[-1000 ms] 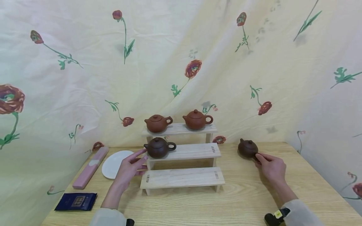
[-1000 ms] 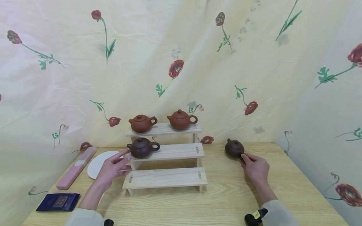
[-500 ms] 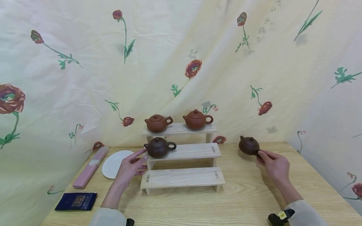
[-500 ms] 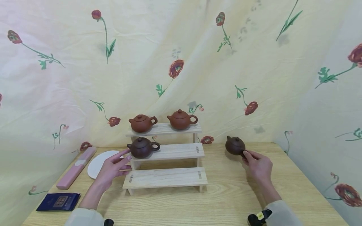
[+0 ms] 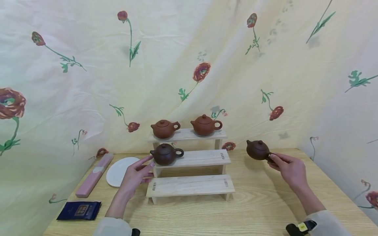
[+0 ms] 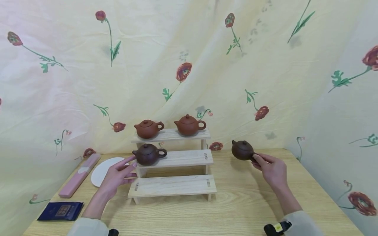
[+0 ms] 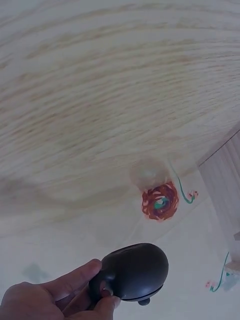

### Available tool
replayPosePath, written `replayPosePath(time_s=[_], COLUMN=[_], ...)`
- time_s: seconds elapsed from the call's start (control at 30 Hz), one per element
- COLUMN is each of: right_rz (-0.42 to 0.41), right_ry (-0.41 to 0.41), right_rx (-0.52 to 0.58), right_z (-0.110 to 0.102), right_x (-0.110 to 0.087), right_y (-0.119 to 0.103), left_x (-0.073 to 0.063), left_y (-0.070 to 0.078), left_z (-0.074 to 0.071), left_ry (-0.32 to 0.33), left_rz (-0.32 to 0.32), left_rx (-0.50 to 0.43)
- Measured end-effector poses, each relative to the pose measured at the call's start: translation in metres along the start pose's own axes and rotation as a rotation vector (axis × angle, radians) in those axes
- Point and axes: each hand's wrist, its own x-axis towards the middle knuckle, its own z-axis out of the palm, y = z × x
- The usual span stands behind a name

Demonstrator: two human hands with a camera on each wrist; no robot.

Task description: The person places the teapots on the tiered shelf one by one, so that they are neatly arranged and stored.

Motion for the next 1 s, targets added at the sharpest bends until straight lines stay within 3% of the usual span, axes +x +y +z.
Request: replayPosePath(time_s=[0.23, 0.4, 1.0], right_rz=[0.001, -0.007, -0.112], right_ry=[-0.054, -0.087, -0.262], right_rx=[0.019, -0.027, -0.034], right_z=[-0.002, -0.002, 0.005], right_x=[-0.001, -0.001, -0.003], right_y=[-0.006, -0.012, -0.041], left_x=[0.000, 0.000, 0.001], left_y=[0.000, 0.001, -0.001], left_z=[0.000, 0.000, 0.000], left_ry=[0.001, 0.001, 0.001], left_rz=[-0.002, -0.003, 0.010], left_rx=[0.005, 0.004, -0.005])
